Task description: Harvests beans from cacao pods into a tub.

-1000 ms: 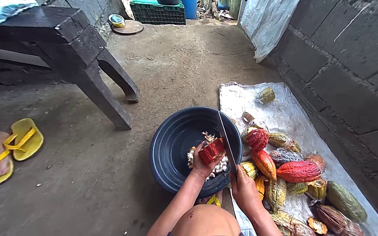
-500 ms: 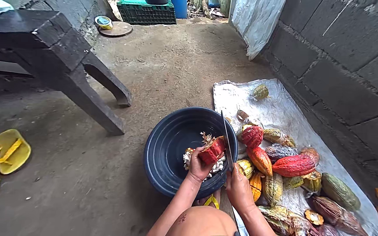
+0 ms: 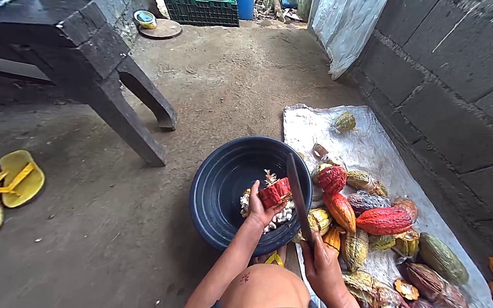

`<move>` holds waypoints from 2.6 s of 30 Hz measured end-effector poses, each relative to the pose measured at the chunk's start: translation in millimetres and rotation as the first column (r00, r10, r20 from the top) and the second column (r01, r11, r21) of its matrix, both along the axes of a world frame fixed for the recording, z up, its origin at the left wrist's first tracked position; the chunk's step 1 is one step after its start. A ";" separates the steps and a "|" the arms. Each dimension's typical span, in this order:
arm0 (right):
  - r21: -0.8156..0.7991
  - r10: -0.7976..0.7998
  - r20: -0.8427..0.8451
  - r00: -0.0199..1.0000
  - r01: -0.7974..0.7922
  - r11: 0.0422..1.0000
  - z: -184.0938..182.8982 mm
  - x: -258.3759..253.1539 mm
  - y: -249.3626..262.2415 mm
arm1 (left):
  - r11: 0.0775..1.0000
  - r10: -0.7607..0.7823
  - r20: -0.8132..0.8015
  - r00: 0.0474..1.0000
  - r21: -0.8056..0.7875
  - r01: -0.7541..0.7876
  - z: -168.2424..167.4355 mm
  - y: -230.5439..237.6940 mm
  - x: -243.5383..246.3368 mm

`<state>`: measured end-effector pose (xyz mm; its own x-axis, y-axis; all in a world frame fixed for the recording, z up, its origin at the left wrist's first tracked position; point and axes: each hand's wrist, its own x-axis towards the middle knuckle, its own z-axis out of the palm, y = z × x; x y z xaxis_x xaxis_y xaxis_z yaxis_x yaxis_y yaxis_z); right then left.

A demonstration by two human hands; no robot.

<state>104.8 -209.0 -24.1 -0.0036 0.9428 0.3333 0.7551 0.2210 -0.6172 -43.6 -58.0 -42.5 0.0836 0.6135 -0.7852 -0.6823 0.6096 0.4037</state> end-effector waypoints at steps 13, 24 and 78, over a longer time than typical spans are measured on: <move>-0.553 -0.060 -0.317 0.946 -0.133 0.822 -5.0 18.8 11.6 | 0.992 -0.100 0.204 0.974 0.100 0.081 -11.6 1.6 -6.1; 0.422 0.234 -0.574 0.785 0.039 0.906 113.0 -3.2 14.9 | 0.995 0.083 -0.011 0.996 0.054 -0.082 -14.3 4.6 1.8; -0.452 -0.395 -0.118 0.911 0.305 0.838 -22.5 -76.6 12.6 | 0.899 0.259 0.342 0.903 0.256 -0.355 -35.7 -23.6 21.6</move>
<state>28.2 -196.4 -46.6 0.3766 0.9170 -0.1311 0.5840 -0.3449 -0.7348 -22.0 -81.7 -78.2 0.0474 0.8504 -0.5240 -0.9298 0.2292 0.2879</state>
